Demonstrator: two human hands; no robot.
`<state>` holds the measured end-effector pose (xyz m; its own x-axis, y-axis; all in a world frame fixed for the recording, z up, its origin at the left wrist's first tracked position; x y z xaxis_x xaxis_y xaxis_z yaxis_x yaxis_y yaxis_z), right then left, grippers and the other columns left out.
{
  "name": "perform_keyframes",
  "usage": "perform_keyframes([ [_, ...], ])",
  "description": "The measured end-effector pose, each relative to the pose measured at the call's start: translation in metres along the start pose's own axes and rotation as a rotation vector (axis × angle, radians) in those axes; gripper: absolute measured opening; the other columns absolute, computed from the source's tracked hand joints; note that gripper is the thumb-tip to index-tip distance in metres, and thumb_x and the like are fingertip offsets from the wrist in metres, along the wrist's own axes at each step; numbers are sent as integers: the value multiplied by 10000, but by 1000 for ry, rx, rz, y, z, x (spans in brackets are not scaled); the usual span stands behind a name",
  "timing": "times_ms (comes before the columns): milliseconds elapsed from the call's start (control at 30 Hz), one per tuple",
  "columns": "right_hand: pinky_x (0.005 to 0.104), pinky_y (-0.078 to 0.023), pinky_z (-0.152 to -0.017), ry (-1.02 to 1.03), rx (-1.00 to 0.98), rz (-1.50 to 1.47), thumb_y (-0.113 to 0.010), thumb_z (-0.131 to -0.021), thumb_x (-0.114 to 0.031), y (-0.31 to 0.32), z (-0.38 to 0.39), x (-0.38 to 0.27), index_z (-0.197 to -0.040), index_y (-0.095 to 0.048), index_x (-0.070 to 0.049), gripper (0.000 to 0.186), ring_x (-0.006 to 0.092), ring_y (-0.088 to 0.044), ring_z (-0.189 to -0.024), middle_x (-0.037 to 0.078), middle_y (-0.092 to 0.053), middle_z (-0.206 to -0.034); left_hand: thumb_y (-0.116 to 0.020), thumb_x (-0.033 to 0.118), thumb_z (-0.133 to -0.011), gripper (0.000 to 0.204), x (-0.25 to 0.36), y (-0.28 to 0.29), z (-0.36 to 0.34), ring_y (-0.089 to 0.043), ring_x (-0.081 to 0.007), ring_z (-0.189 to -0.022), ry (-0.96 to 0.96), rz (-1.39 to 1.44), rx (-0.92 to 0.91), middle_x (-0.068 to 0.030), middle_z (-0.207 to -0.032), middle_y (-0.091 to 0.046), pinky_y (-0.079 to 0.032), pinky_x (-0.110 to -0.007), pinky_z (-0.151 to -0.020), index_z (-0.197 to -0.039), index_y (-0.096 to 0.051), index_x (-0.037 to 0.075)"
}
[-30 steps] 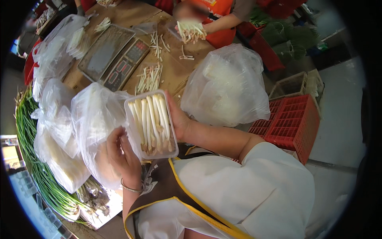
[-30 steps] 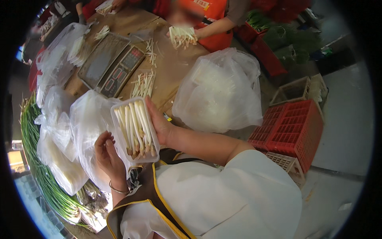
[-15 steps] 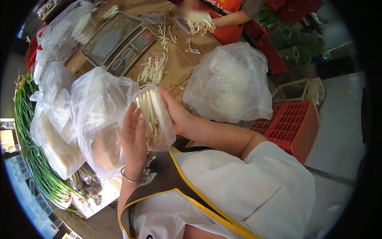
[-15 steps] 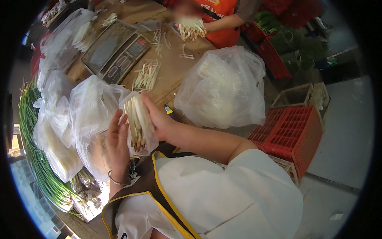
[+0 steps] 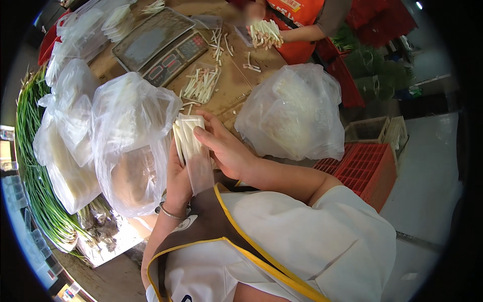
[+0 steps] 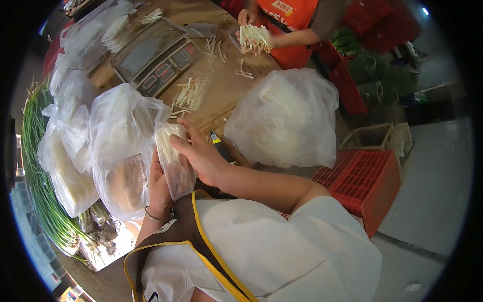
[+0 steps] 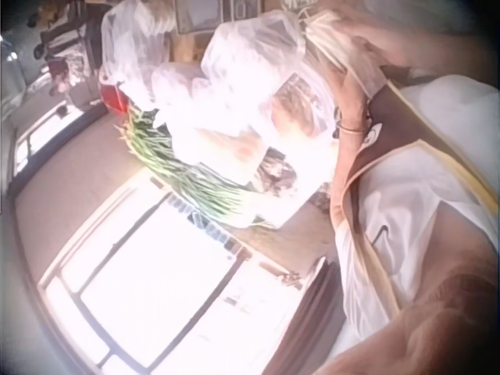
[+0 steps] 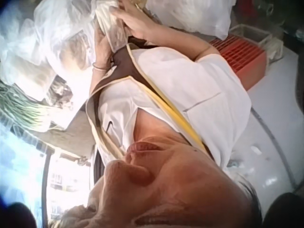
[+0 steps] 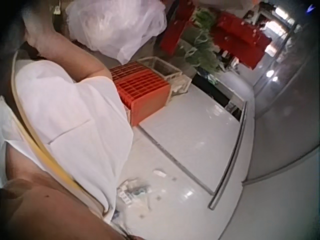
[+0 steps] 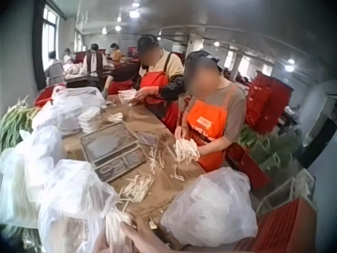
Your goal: The person trims enoki mushrooms with a utility knife, places them into clear plastic containers, weighs the containers on a digital scale, and stacks the finished packages. The person also handles plastic bags and other produce items on the table.
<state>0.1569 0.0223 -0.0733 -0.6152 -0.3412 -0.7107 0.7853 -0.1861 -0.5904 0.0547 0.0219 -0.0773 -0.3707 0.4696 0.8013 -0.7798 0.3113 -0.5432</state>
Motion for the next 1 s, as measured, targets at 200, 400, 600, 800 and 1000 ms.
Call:
perform_keyframes([
  [200,394,-383,-1062,54,-118,-203,-466,-1034,-319,-1,5,-2,-1508,-231,-173,549,193,-443,-1292,47,-426,-1419,-654,14,-843,721,11,6,0,-563,-190,-1167,-124,-91,54,-109,-1333,-532,-468,-324,-987,-1476,-309,8],
  [400,391,-336,-1102,114,-173,-278,-416,-1046,-312,-7,12,-11,-1544,-176,-159,574,195,-404,-1336,63,-392,-1467,-642,-1,-837,715,18,5,3,-529,-188,-1222,-106,-55,50,-104,-1348,-528,-421,-336,-1044,-1473,-315,-3],
  [600,409,-324,-1118,124,-216,-260,-406,-1037,-364,-3,13,-12,-1547,-177,-151,598,219,-389,-1357,72,-378,-1491,-604,-37,-835,744,19,8,5,-492,-209,-1284,-30,146,13,-116,-1415,-481,-399,-347,-1073,-1500,-272,2],
  [800,416,-318,-1126,112,-237,-275,-400,-1034,-382,-5,13,-12,-1546,-188,-154,599,227,-385,-1365,65,-370,-1502,-528,-61,-826,761,24,7,10,-438,-229,-1344,-54,151,-59,-132,-1460,-437,-366,-361,-1107,-1521,-226,3],
  [1000,421,-298,-1142,127,-270,-287,-412,-1028,-385,-11,13,-17,-1551,-181,-157,615,230,-365,-1384,65,-348,-1524,-524,-64,-800,785,28,8,11,-469,-224,-1319,-27,190,-16,-126,-1449,-448,-388,-359,-1088,-1521,-226,23],
])
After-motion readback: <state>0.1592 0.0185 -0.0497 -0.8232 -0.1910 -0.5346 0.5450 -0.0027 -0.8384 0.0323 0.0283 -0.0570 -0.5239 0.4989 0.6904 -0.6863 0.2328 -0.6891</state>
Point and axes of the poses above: each hand's wrist, its own z-axis away from the middle knuckle, its own y-axis out of the back of the hand, x = y × z, the point moved 8 cm from there along -z, towards the middle knuckle
